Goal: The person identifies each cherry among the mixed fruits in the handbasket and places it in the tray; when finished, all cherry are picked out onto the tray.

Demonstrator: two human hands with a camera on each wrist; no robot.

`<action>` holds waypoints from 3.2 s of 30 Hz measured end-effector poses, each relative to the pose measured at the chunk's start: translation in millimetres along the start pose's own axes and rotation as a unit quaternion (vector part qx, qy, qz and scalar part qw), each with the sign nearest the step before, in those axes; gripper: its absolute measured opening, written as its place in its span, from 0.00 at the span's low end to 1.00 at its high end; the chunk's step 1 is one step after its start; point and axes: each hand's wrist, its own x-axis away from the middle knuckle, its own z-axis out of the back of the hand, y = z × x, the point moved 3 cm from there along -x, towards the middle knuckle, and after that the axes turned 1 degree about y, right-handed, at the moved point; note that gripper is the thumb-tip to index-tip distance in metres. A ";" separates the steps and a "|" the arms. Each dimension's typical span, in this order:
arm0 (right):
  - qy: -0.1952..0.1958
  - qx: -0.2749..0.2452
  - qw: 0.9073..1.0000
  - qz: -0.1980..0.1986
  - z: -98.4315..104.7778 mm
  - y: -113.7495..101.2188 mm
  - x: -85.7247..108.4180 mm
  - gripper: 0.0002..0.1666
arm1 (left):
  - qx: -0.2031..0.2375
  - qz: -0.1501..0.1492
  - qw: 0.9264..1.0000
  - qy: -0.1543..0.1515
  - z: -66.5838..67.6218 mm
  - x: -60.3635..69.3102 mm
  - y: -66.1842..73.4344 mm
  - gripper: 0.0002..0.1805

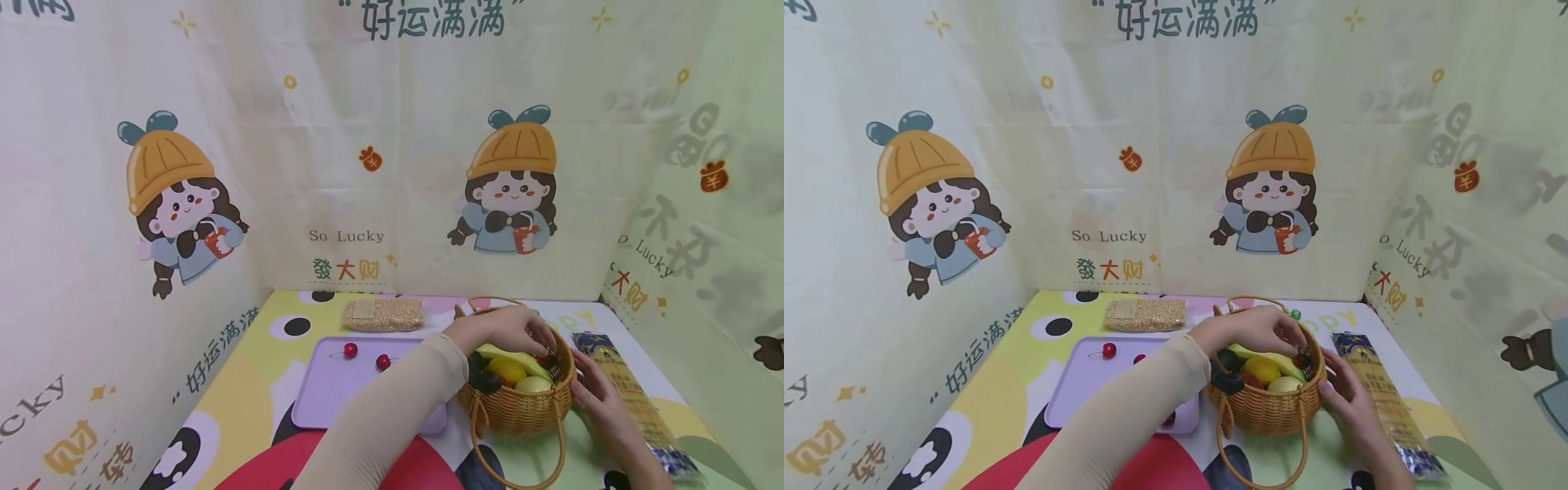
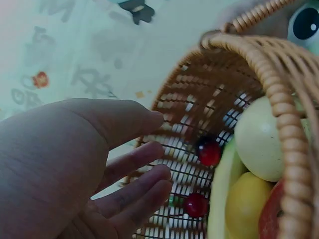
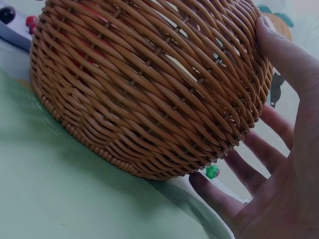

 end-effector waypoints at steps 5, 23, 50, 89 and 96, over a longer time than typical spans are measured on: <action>-0.001 -0.005 1.000 0.001 0.6 -1.8 -2.0 0.38 | 0.018 0.025 0.999 -0.009 -6.1 -15.9 -4.3 0.14; 0.012 0.000 1.000 -0.024 -0.9 -1.9 -0.4 0.37 | 0.055 0.103 0.993 0.026 -28.1 -37.3 -27.5 0.18; 0.015 -0.001 1.000 -0.022 -1.4 -2.9 -2.1 0.37 | -0.031 0.136 0.990 0.011 -33.8 -38.4 -14.5 0.13; 0.023 0.007 1.000 0.001 -1.3 -3.8 -1.3 0.37 | 0.099 -0.184 0.963 0.170 -18.0 160.2 -21.4 0.12; 0.020 0.001 1.000 -0.004 -3.2 -1.0 -0.4 0.38 | 0.159 -0.160 0.942 0.247 -48.5 215.9 -62.2 0.12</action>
